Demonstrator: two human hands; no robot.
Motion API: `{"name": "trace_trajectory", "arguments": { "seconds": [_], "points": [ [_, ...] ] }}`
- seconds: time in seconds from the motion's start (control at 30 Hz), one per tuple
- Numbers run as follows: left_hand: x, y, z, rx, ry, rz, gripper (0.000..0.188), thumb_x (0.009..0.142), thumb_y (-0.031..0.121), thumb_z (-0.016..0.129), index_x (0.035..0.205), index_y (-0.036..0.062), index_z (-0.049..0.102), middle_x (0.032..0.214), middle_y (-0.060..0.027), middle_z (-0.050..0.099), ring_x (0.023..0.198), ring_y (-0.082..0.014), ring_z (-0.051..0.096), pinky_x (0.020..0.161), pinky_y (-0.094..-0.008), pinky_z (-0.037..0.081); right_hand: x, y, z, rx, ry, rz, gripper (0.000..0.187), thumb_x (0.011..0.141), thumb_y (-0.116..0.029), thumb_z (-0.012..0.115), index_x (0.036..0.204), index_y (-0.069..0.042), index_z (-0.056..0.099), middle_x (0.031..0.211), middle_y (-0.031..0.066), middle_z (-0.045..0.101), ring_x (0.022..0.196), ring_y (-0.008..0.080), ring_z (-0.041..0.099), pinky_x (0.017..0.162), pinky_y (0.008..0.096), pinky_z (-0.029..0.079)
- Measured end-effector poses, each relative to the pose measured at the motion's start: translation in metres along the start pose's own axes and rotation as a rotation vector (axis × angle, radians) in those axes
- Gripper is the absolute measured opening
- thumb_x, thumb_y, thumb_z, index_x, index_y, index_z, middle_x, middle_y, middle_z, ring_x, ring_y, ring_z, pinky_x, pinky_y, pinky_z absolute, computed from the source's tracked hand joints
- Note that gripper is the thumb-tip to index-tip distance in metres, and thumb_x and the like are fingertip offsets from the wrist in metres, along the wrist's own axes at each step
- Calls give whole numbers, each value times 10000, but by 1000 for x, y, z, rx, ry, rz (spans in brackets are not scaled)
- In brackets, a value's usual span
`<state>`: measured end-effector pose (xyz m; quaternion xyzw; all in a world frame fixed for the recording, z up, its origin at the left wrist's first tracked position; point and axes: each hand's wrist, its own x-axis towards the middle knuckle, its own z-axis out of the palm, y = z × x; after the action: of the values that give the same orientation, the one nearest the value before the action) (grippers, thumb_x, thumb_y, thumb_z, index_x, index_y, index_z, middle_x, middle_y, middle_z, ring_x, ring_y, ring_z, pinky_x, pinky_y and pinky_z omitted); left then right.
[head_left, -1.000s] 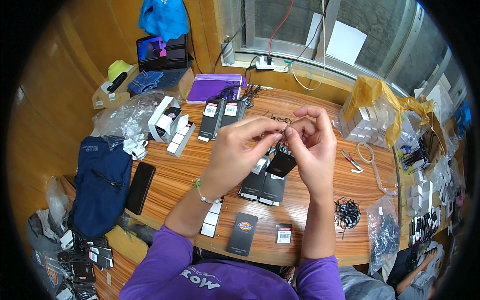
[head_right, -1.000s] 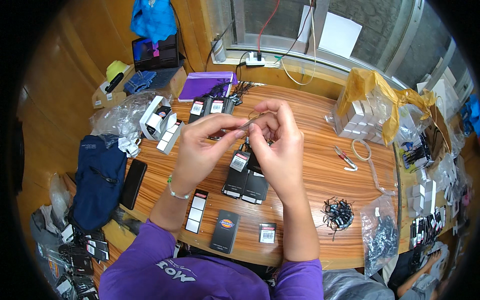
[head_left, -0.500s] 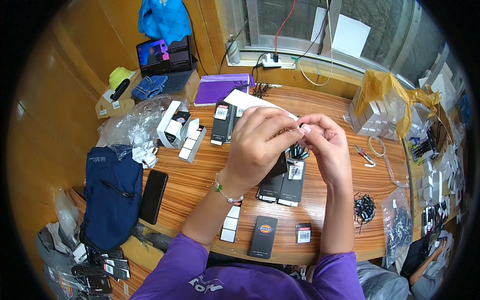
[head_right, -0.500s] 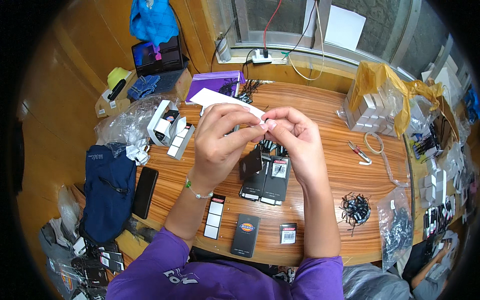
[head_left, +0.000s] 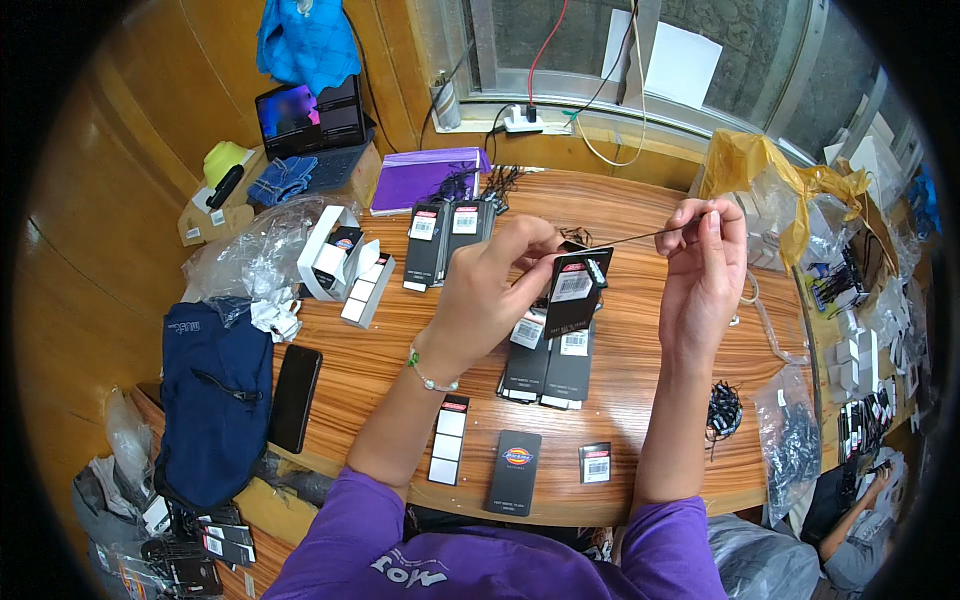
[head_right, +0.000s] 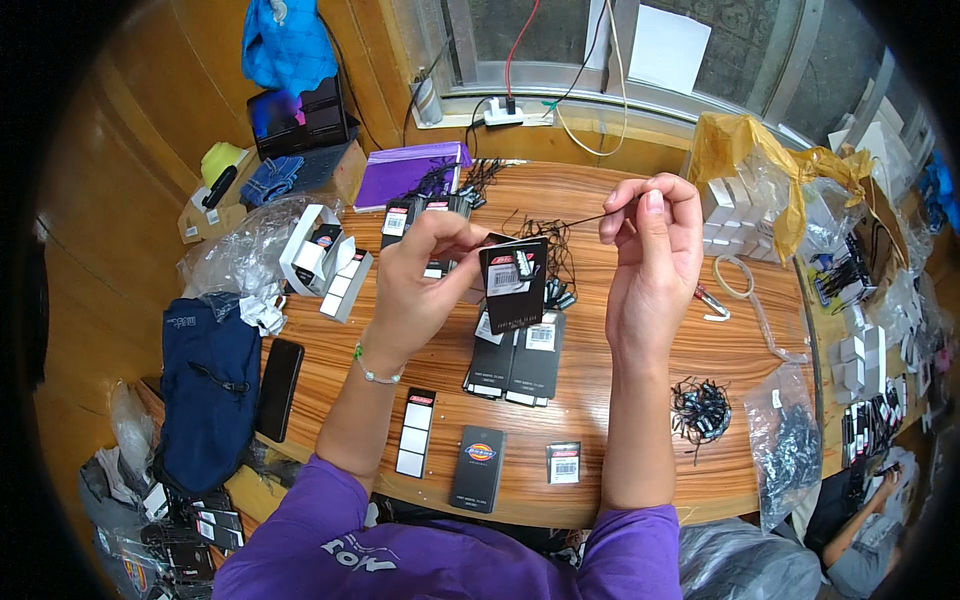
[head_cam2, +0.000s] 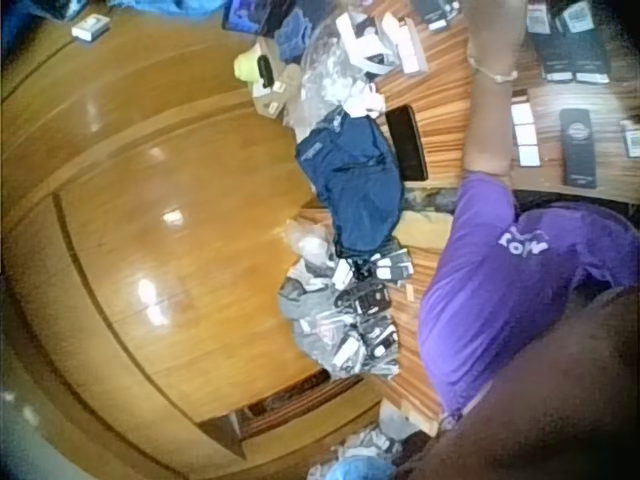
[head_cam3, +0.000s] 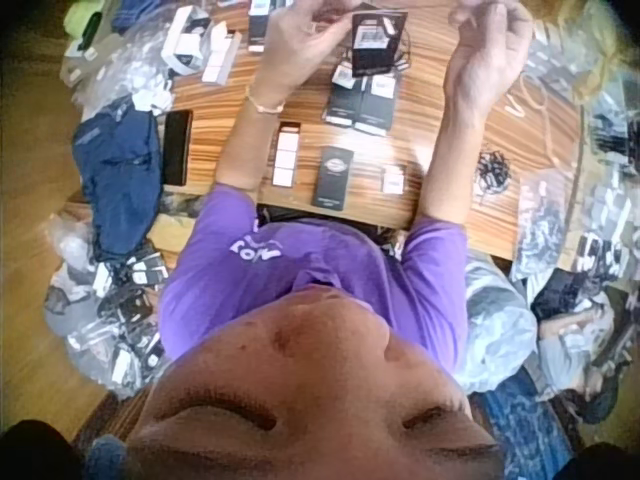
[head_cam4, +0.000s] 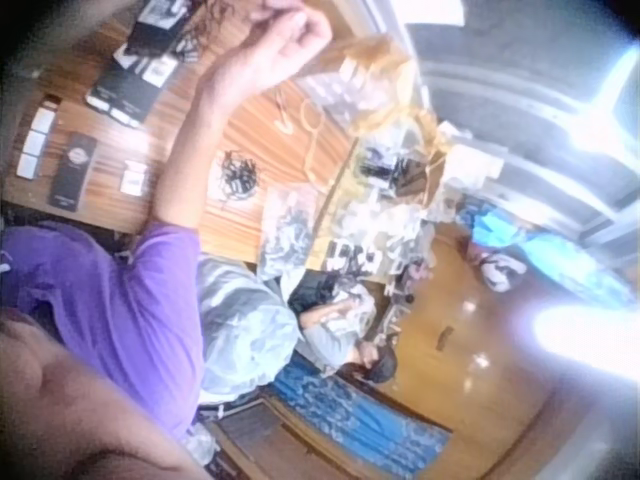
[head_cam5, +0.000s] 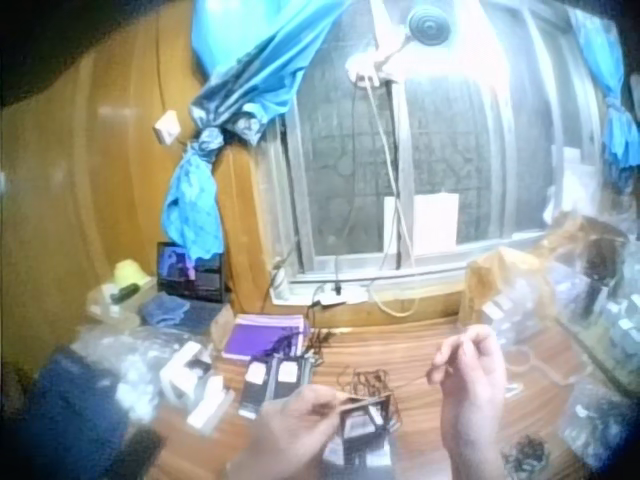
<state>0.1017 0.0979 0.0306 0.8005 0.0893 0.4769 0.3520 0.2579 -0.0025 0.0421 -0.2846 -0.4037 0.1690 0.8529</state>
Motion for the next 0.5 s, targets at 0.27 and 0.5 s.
{"name": "trace_trajectory", "arguments": {
  "seconds": [0.27, 0.5],
  "points": [
    [0, 4, 7, -209, -163, -163, 126, 797, -23, 502, 858, -19, 611, 841, -62, 629, 727, -104, 591, 647, -221, 479, 1, 1, 1, 348, -94, 125, 81, 933, -129, 437, 988, -72, 451, 832, 92, 527, 674, 144, 528, 627, 267, 460],
    [-1, 5, 19, -70, -160, -129, 229, 675, 90, 746, 819, -4, 594, 792, -56, 599, 710, -131, 581, 628, -246, 472, -5, 7, 12, 439, -105, 213, 85, 927, -130, 450, 993, -76, 443, 844, 97, 520, 686, 154, 528, 638, 281, 471]
  ]
}}
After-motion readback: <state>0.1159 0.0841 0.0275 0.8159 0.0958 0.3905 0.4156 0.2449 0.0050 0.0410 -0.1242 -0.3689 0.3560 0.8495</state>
